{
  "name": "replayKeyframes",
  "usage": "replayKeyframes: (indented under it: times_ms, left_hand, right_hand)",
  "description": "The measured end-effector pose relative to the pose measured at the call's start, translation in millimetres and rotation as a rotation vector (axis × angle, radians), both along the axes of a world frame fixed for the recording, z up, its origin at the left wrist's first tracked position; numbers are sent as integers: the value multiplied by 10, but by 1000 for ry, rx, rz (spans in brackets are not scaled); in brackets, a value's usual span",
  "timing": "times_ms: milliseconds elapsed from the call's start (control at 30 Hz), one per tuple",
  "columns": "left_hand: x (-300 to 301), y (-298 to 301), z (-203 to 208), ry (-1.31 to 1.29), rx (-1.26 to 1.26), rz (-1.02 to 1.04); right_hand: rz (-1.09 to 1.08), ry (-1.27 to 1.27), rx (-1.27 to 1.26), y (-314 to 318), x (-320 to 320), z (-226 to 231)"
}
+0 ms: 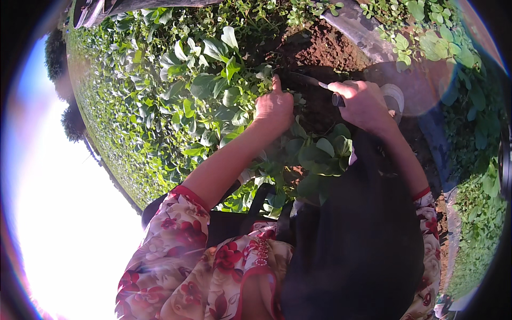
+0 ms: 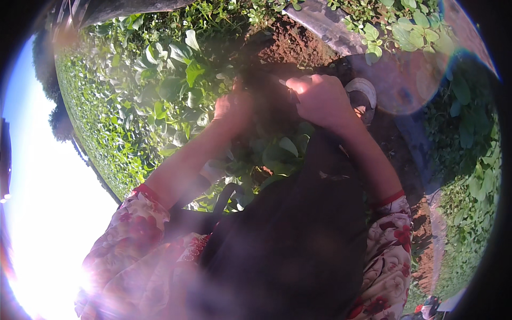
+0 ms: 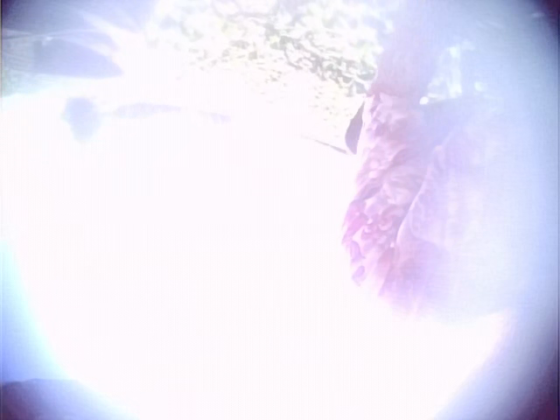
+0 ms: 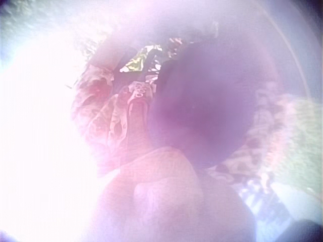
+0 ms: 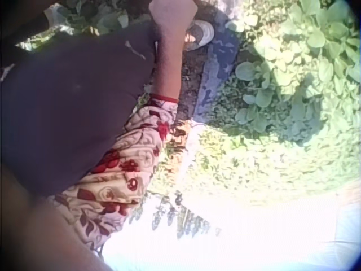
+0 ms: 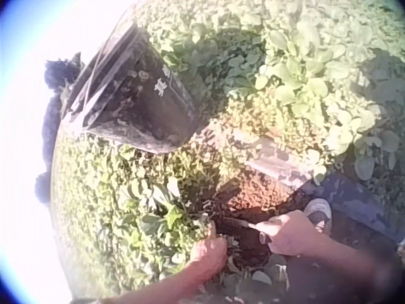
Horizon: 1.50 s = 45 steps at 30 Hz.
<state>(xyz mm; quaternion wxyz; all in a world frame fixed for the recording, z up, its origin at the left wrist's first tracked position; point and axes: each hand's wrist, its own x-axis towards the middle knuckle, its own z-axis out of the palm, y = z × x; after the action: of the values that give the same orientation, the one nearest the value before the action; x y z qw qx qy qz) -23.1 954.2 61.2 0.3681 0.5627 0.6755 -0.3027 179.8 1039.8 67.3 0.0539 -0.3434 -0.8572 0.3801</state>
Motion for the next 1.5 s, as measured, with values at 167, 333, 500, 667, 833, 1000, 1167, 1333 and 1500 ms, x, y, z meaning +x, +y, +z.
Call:
replayKeyframes:
  times_ms: [167, 333, 500, 667, 833, 1000, 1167, 1333, 1500]
  left_hand:
    - [-303, 41, -175, 120, 163, 93]
    - [-247, -74, -159, 185, 170, -21]
    - [-185, -404, -231, 112, 296, -60]
    - [-71, -521, -313, 117, 332, -54]
    - [-135, -166, -160, 79, 291, 213]
    - [-282, 103, -313, 150, 151, 296]
    - [-208, 38, -392, 145, 286, 351]
    - [-276, -373, -411, 79, 493, 229]
    - [-251, -712, -362, 2, 610, 66]
  right_hand:
    - [97, -17, -46, 22, -117, -243]
    - [108, -16, -115, 25, -497, -568]
    - [130, 41, -68, -38, -547, -677]
    - [118, -6, -115, -57, -416, -406]
    - [-83, -68, -20, 196, 34, 57]
    - [-103, -10, -23, 195, 53, -229]
    - [-96, 87, -109, 17, -463, -715]
    - [-2, 94, -60, 76, -352, -434]
    - [-38, 5, -145, 123, 176, -242]
